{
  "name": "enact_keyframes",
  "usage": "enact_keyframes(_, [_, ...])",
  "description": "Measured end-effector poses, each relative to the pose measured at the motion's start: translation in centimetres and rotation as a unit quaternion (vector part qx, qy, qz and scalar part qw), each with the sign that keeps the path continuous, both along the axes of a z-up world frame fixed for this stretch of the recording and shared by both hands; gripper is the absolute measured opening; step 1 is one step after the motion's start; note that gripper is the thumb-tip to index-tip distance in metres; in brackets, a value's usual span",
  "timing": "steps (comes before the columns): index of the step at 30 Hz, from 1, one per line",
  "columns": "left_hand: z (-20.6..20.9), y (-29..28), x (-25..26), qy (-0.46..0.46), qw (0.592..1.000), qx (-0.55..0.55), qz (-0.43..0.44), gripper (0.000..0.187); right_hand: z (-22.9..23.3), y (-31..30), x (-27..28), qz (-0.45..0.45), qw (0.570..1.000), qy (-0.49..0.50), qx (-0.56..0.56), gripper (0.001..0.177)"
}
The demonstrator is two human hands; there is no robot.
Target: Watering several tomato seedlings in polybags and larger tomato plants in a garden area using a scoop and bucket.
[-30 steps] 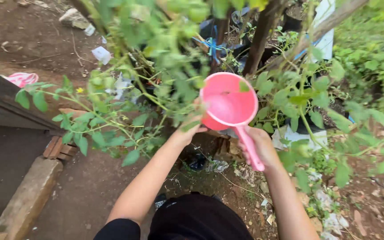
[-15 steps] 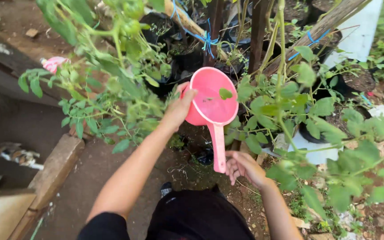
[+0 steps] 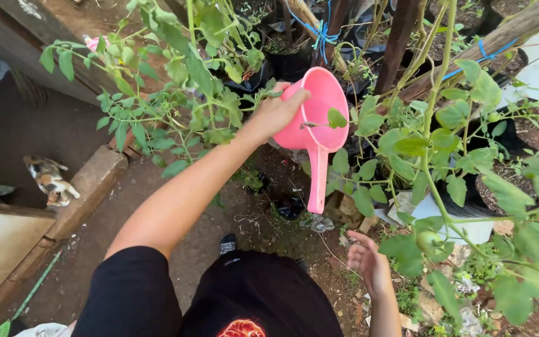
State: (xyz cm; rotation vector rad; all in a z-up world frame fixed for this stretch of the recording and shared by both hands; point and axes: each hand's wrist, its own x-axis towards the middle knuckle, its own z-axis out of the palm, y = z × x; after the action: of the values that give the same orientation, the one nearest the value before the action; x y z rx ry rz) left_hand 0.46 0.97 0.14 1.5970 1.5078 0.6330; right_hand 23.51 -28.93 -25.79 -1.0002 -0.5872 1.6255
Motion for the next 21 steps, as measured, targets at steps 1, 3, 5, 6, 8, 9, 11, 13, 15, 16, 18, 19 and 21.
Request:
enact_keyframes(1, [0.0, 0.3, 0.0, 0.012, 1.0, -0.002, -0.001, 0.085, -0.9, -0.5, 0.4, -0.025, 1.0, 0.005, -0.003, 0.065])
enact_keyframes(3, [-0.1, 0.7, 0.0, 0.028, 1.0, -0.001, -0.003, 0.086, -2.7, -1.4, 1.3, -0.047, 0.999, 0.001, -0.009, 0.064])
enact_keyframes(5, [-0.5, 1.1, 0.0, 0.045, 0.999, -0.001, -0.008, 0.086, -4.2, -2.2, 1.8, -0.072, 0.997, -0.003, -0.017, 0.063])
enact_keyframes(6, [-0.7, 1.3, -0.1, 0.067, 0.996, 0.029, -0.048, 0.079, -5.0, -2.5, 2.0, -0.111, 0.994, 0.02, 0.001, 0.058])
enact_keyframes(8, [-0.9, 1.5, 0.1, 0.088, 0.99, 0.059, -0.09, 0.074, -4.6, -2.8, 1.9, -0.152, 0.987, 0.041, 0.018, 0.054])
enact_keyframes(9, [-0.7, 1.5, 0.2, 0.103, 0.989, 0.053, -0.093, 0.072, -3.6, -2.6, 1.6, -0.171, 0.982, 0.06, 0.06, 0.054])
enact_keyframes(11, [-0.4, 1.6, 0.4, 0.118, 0.987, 0.049, -0.097, 0.07, -0.2, -1.8, 0.7, -0.191, 0.973, 0.078, 0.103, 0.055])
enact_keyframes(13, [-0.4, 1.9, 0.6, 0.124, 0.988, 0.037, -0.081, 0.078, 4.3, -0.6, -0.6, -0.195, 0.967, 0.083, 0.144, 0.072])
enact_keyframes(15, [-0.3, 2.0, 0.8, 0.124, 0.99, 0.018, -0.059, 0.086, 5.7, 0.4, -1.4, -0.194, 0.967, 0.08, 0.143, 0.081])
enact_keyframes(16, [-0.3, 2.0, 0.9, 0.125, 0.991, -0.003, -0.036, 0.096, 6.3, 0.7, -1.9, -0.192, 0.968, 0.077, 0.14, 0.089])
enact_keyframes(18, [0.1, 2.0, 1.1, 0.134, 0.99, 0.0, -0.039, 0.096, 6.8, 1.4, -2.5, -0.174, 0.968, 0.08, 0.163, 0.094])
enact_keyframes(19, [0.3, 2.0, 1.2, 0.144, 0.989, 0.003, -0.041, 0.097, 7.0, 1.9, -2.8, -0.155, 0.967, 0.084, 0.186, 0.098])
enact_keyframes(21, [0.1, 2.4, 1.2, 0.144, 0.989, 0.008, -0.043, 0.096, 7.7, 2.4, -3.4, -0.148, 0.971, 0.085, 0.169, 0.1])
